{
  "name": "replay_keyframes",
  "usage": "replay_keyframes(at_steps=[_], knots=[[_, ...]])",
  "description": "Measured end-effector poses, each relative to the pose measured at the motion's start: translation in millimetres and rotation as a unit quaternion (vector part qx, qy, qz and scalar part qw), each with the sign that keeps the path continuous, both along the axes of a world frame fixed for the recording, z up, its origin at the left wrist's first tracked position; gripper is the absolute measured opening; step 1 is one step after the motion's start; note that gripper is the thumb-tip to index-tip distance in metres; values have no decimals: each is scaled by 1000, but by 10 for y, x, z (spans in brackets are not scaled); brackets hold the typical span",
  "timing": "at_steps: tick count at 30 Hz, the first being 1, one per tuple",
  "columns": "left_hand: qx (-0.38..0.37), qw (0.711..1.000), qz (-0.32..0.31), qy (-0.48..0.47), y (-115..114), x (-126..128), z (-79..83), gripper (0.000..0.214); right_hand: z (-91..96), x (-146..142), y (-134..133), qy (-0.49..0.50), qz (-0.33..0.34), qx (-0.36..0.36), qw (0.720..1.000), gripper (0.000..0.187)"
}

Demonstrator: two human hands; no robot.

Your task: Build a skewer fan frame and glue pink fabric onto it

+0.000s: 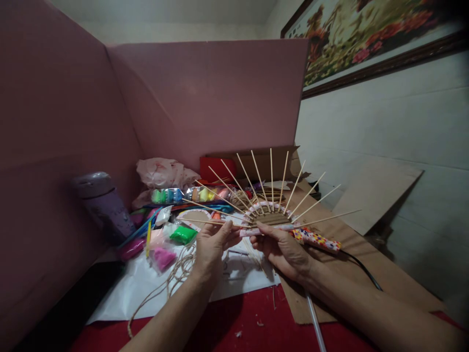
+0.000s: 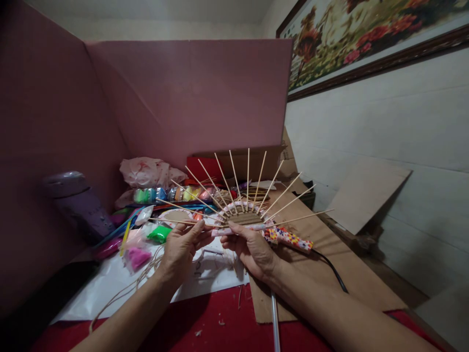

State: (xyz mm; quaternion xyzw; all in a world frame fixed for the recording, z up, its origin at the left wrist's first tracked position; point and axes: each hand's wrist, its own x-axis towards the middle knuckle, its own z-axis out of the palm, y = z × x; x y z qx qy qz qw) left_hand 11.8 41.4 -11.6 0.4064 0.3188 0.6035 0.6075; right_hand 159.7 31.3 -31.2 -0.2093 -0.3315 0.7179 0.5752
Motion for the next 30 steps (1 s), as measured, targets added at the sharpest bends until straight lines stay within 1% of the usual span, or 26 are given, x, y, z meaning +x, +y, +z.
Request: replay_keyframes(at_steps=[18, 23, 30], knots=[[1, 1000, 5, -3, 7, 5, -8, 18, 8, -2, 0, 3, -9, -7, 1000, 12], [-2, 1000, 4, -7, -6, 2, 0, 19, 24, -2, -9, -5, -5, -4, 1000, 13], [2, 1000, 5, -8, -5, 0, -12, 19, -33, 2, 27, -11, -7, -1, 1000, 15]])
